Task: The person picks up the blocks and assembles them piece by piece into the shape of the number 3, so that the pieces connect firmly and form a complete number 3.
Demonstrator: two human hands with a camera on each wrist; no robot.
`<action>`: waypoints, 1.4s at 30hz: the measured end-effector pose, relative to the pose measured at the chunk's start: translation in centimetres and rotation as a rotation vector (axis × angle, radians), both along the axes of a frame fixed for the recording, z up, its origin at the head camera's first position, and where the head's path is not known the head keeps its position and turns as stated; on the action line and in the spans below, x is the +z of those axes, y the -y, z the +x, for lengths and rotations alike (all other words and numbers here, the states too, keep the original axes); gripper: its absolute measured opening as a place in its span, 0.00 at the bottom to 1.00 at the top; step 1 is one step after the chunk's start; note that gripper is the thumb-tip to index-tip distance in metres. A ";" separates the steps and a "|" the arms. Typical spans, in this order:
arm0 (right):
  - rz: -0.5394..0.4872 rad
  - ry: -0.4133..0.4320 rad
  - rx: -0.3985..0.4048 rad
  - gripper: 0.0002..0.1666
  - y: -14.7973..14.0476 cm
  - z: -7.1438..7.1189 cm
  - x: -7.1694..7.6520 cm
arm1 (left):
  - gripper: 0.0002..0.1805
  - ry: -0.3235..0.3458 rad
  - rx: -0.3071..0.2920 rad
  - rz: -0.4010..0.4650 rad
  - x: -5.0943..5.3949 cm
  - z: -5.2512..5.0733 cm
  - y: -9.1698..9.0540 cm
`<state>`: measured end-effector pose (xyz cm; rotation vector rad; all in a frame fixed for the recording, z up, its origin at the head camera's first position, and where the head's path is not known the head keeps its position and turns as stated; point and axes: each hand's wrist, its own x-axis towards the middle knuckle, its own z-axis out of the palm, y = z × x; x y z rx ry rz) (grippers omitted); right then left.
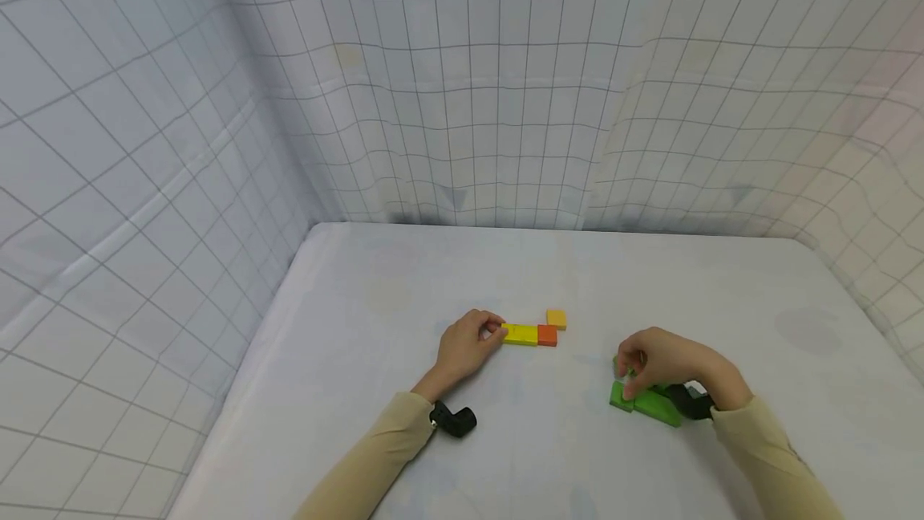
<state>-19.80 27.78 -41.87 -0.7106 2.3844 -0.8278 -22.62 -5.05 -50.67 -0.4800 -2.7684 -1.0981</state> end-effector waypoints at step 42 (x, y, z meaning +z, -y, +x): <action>0.127 -0.355 -0.226 0.17 5.9 -0.3 -2.7 | 0.10 -0.013 -0.005 0.005 -0.4 -0.1 0.1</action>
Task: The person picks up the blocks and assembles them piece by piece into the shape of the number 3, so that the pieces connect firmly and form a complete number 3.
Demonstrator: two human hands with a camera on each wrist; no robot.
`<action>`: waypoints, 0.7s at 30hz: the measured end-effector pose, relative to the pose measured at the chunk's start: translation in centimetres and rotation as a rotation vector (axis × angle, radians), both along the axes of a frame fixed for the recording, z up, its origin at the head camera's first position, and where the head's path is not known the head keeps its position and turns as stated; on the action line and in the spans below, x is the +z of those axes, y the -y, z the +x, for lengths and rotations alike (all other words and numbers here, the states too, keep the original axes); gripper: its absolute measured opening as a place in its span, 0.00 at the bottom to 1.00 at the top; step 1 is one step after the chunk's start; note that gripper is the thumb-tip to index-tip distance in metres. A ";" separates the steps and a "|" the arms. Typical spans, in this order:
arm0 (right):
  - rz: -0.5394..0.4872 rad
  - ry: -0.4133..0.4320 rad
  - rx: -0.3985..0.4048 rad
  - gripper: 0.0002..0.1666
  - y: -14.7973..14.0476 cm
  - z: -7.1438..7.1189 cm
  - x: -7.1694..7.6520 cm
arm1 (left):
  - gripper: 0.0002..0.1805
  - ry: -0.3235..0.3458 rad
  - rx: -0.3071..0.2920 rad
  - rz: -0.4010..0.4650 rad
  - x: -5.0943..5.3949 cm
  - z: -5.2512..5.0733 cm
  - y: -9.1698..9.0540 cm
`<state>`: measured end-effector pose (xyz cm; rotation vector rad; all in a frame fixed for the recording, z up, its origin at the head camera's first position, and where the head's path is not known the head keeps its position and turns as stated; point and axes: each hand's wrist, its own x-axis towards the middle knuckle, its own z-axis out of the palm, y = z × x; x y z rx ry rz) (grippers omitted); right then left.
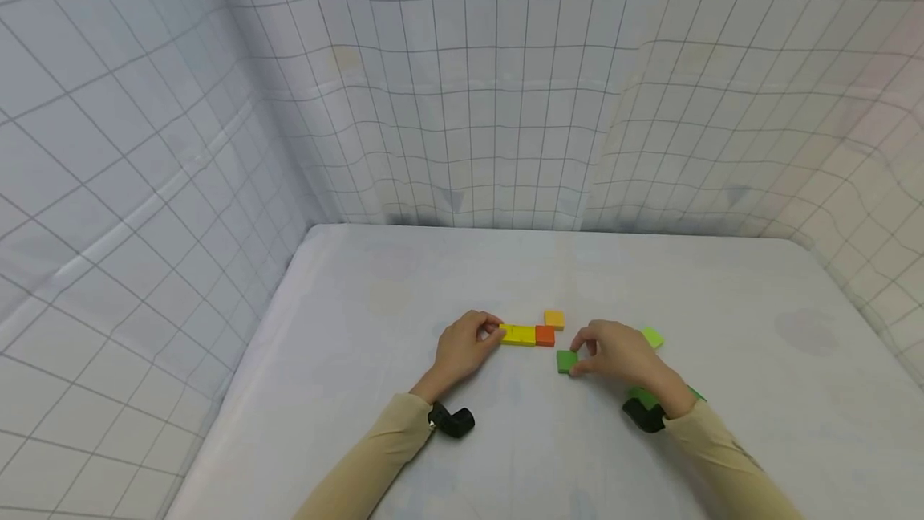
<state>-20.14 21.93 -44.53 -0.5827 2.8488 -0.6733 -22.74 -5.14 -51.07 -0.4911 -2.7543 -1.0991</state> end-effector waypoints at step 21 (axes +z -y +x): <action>-0.012 -0.030 0.013 0.17 0.8 -0.8 -0.5 | 0.11 0.015 0.003 0.001 0.3 0.1 -0.1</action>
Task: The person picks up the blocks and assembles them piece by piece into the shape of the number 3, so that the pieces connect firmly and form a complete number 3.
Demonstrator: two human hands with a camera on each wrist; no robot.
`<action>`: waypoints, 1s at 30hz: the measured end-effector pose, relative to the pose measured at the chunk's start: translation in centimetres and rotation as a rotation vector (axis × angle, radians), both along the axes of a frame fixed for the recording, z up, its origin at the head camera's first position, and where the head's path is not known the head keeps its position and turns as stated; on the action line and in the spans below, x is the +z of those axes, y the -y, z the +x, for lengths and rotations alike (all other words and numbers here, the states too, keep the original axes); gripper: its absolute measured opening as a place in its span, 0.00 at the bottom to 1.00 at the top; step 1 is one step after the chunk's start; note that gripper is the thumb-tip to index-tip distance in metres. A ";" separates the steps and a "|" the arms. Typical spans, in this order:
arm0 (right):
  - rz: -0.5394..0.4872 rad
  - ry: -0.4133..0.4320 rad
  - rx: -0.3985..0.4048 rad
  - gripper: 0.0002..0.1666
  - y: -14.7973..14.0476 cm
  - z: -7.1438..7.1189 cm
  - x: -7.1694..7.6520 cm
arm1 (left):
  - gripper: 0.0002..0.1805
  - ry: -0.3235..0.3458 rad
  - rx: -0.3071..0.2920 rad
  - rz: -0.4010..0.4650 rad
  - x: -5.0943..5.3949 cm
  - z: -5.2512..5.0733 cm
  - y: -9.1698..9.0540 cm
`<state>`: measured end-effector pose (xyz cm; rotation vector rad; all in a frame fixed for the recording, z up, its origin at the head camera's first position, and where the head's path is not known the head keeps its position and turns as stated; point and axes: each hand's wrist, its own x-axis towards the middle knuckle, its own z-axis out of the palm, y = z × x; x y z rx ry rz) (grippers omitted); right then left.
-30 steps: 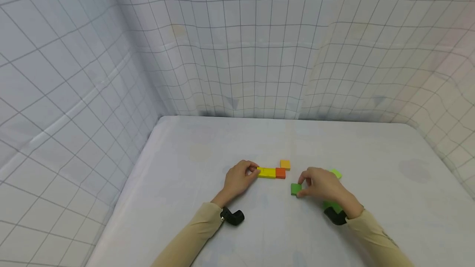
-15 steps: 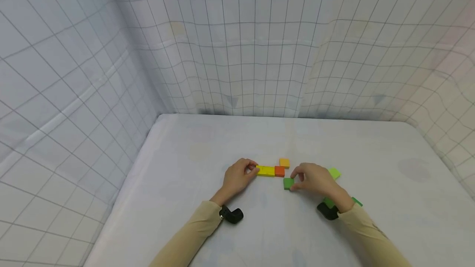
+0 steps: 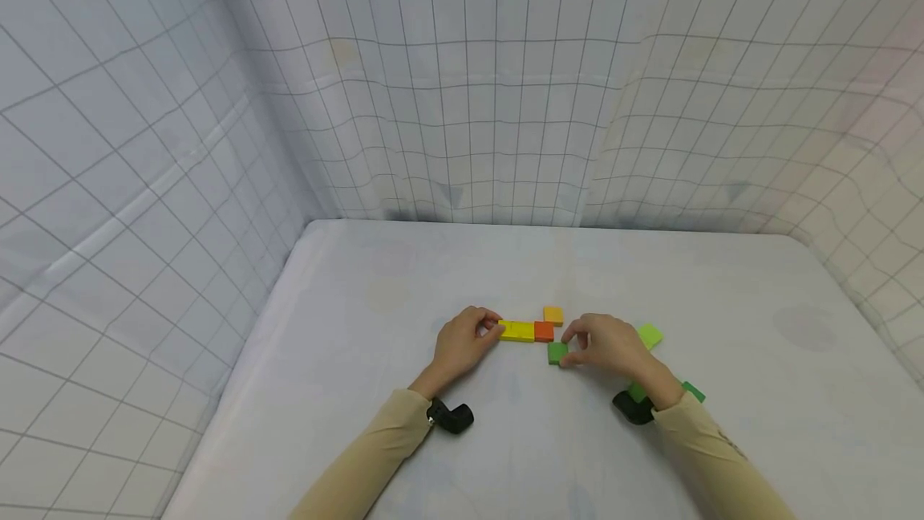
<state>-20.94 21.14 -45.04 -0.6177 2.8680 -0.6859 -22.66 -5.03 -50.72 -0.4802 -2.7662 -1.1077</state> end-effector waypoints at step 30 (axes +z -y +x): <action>-0.027 -0.033 0.001 0.17 -0.3 -0.2 0.0 | 0.11 -0.013 -0.002 -0.004 -0.2 -0.1 0.0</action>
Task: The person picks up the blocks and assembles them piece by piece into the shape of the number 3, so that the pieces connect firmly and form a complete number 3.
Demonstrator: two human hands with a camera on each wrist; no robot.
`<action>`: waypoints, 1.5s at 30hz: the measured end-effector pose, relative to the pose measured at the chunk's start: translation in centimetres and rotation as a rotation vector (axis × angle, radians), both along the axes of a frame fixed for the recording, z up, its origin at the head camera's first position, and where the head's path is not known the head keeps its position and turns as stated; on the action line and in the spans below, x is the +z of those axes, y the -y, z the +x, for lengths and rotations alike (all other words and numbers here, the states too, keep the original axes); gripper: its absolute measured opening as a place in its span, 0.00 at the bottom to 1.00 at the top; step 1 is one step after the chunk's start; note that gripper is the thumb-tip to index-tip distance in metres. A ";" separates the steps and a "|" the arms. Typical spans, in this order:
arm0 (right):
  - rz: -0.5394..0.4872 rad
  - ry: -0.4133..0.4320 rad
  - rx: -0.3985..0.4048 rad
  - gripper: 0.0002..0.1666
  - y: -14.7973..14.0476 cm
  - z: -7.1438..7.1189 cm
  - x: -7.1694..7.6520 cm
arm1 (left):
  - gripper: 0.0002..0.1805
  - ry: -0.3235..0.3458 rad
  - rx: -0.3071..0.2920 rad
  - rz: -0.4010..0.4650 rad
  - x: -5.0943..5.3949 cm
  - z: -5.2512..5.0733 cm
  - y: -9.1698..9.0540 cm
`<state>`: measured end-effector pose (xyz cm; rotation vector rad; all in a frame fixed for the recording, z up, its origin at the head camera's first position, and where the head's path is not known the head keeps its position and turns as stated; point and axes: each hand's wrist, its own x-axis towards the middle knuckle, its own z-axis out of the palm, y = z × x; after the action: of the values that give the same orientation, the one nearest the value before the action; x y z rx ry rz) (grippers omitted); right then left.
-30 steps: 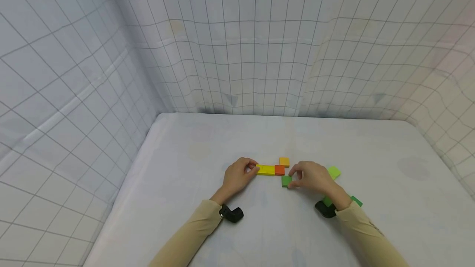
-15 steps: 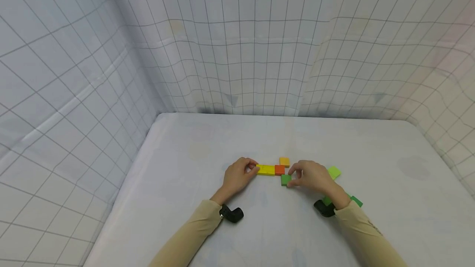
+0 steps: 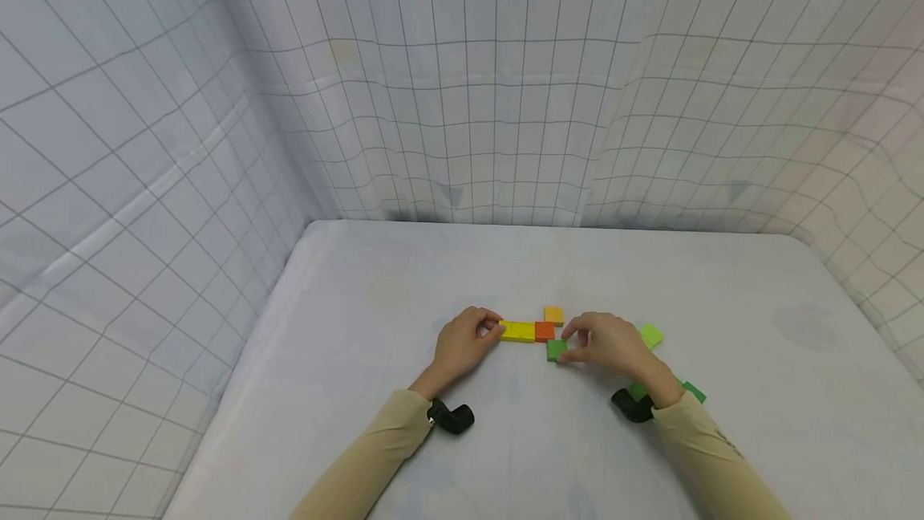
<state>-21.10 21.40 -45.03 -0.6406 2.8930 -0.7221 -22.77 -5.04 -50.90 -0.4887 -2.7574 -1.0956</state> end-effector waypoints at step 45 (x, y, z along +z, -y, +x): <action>0.076 0.193 -0.218 0.23 -8.8 5.1 1.5 | 0.10 -0.019 0.006 0.001 -0.2 0.1 0.0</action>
<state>-16.04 30.20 -43.56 -0.2348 2.8192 -0.6525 -22.71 -5.01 -51.05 -0.4880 -2.7404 -1.0849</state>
